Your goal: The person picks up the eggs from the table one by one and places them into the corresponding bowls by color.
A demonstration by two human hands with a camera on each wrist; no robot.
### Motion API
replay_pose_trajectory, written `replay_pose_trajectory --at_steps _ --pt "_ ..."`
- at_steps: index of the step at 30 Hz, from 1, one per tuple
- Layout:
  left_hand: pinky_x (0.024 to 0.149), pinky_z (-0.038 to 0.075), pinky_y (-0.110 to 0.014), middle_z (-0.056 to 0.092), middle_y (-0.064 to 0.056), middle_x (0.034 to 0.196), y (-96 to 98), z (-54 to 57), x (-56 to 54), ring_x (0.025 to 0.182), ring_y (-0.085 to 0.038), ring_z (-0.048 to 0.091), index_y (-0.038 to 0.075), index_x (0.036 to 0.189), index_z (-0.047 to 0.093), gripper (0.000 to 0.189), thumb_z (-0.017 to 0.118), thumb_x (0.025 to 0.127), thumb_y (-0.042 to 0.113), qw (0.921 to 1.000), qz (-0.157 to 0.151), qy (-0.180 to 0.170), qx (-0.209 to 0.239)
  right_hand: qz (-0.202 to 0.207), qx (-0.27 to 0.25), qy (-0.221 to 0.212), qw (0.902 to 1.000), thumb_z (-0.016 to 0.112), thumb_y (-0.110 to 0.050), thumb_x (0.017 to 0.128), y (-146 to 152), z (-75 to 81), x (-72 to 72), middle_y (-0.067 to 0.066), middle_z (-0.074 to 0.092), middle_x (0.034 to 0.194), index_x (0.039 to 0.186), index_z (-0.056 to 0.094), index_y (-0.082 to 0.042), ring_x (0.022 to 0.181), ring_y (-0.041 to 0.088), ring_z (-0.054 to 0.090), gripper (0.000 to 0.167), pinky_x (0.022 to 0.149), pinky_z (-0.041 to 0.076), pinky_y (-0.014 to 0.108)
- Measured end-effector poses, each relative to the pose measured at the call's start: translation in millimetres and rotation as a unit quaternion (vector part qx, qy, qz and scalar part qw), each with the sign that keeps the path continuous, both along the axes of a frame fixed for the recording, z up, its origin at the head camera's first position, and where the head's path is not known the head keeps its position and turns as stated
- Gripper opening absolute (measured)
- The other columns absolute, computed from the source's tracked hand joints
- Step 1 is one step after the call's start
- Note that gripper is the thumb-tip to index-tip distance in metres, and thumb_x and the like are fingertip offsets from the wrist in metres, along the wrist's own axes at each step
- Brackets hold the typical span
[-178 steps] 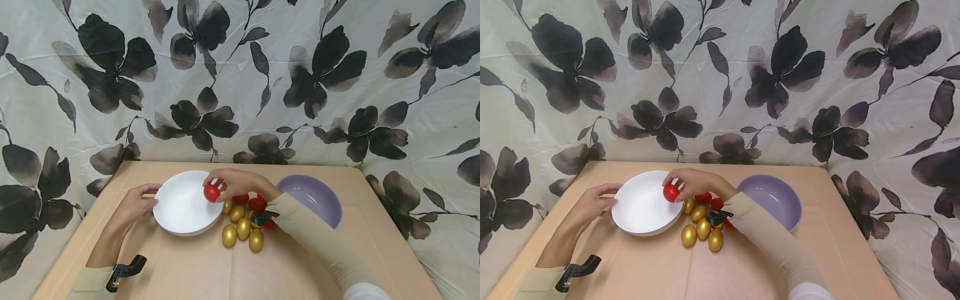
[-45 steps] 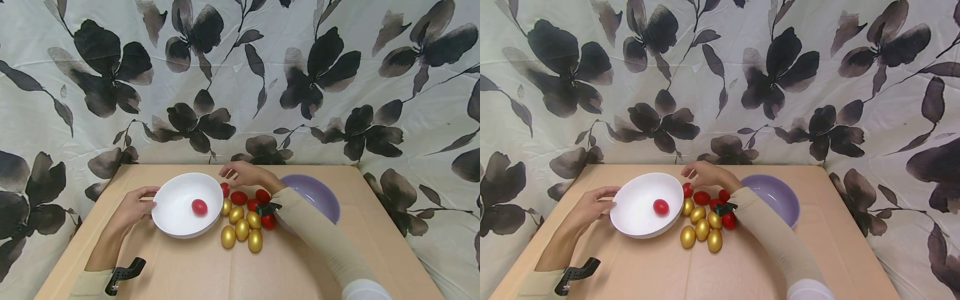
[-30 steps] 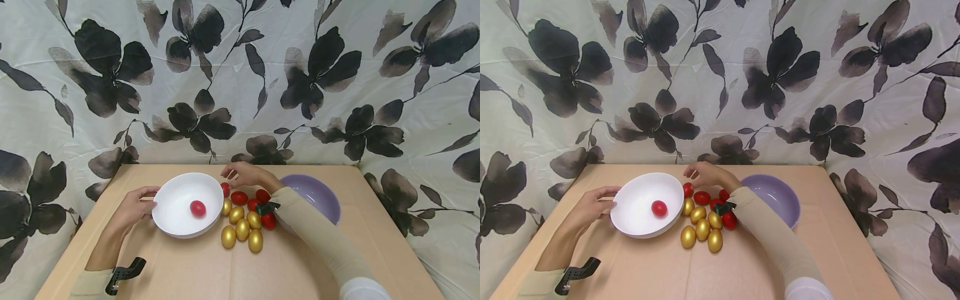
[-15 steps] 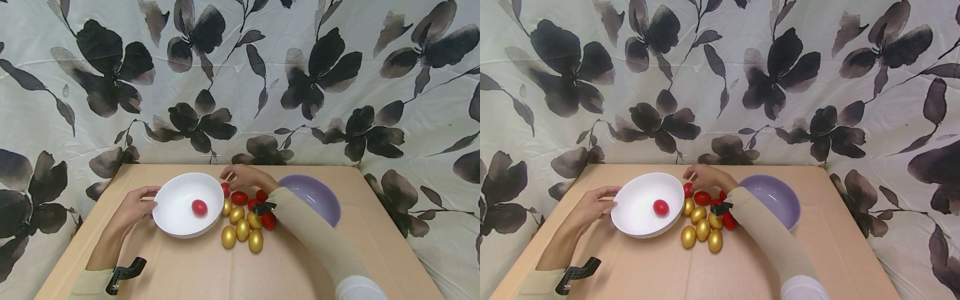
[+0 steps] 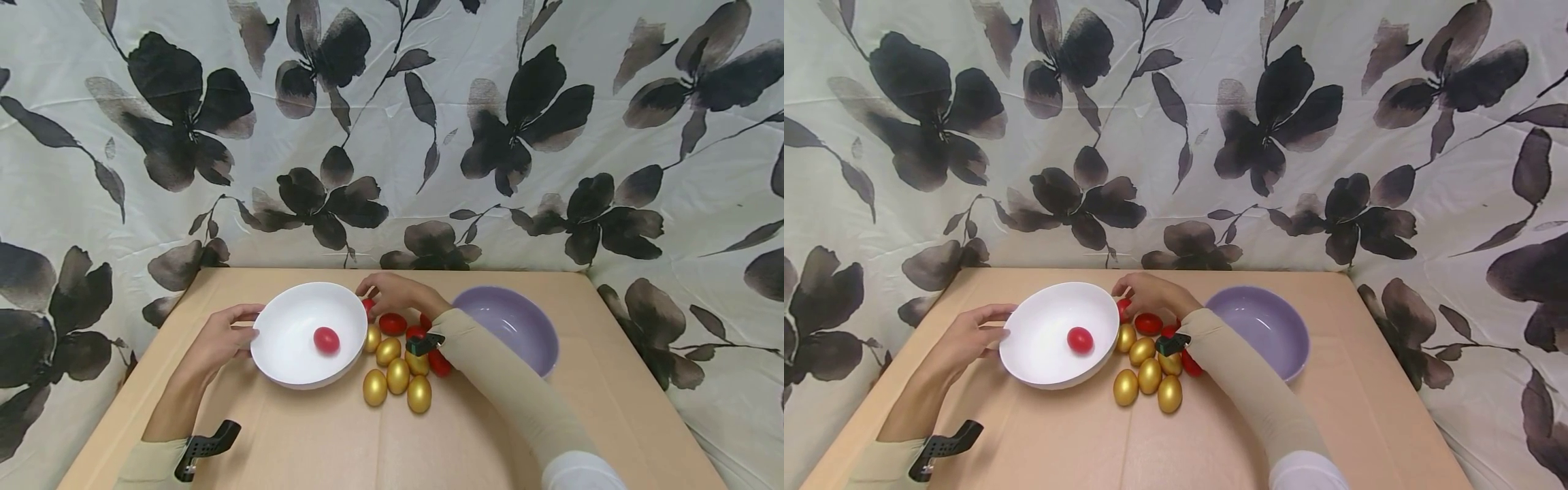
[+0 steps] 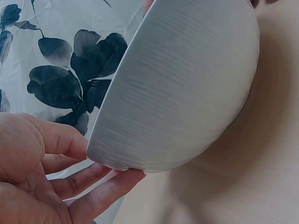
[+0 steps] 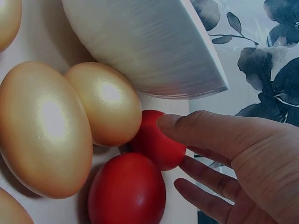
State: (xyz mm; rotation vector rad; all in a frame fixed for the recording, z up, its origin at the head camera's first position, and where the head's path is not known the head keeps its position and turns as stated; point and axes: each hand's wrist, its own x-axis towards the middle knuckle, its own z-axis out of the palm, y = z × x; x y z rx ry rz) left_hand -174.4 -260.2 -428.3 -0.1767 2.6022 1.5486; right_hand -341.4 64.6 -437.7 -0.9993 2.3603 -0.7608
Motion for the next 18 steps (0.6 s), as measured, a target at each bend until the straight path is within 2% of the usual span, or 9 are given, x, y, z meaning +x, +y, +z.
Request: replay_pose_trajectory --at_steps 7,18 --pt "0.077 0.062 -0.039 0.049 -0.029 0.142 0.0 -0.4 -0.5 0.115 -0.039 0.064 -0.002 0.148 0.045 0.052 0.057 0.098 0.002 1.0000 0.000 -0.001 0.001 -0.004 0.005 0.002 1.0000 0.081 -0.011 0.085 -4.1 -1.8 4.0 0.003 0.065 0.128 0.130 0.065 -0.011 0.122 0.022 0.062 0.047 0.099 0.054 0.030" --pt "0.077 0.062 -0.038 0.049 -0.030 0.143 0.3 -0.3 -0.7 0.113 -0.037 0.065 -0.002 0.149 0.044 0.052 0.058 0.098 0.002 1.0000 0.004 -0.006 0.002 0.002 0.006 0.009 0.9999 0.080 -0.013 0.087 -10.6 -7.5 2.4 0.003 0.068 0.124 0.128 0.066 -0.010 0.118 0.021 0.065 0.042 0.098 0.054 0.028"
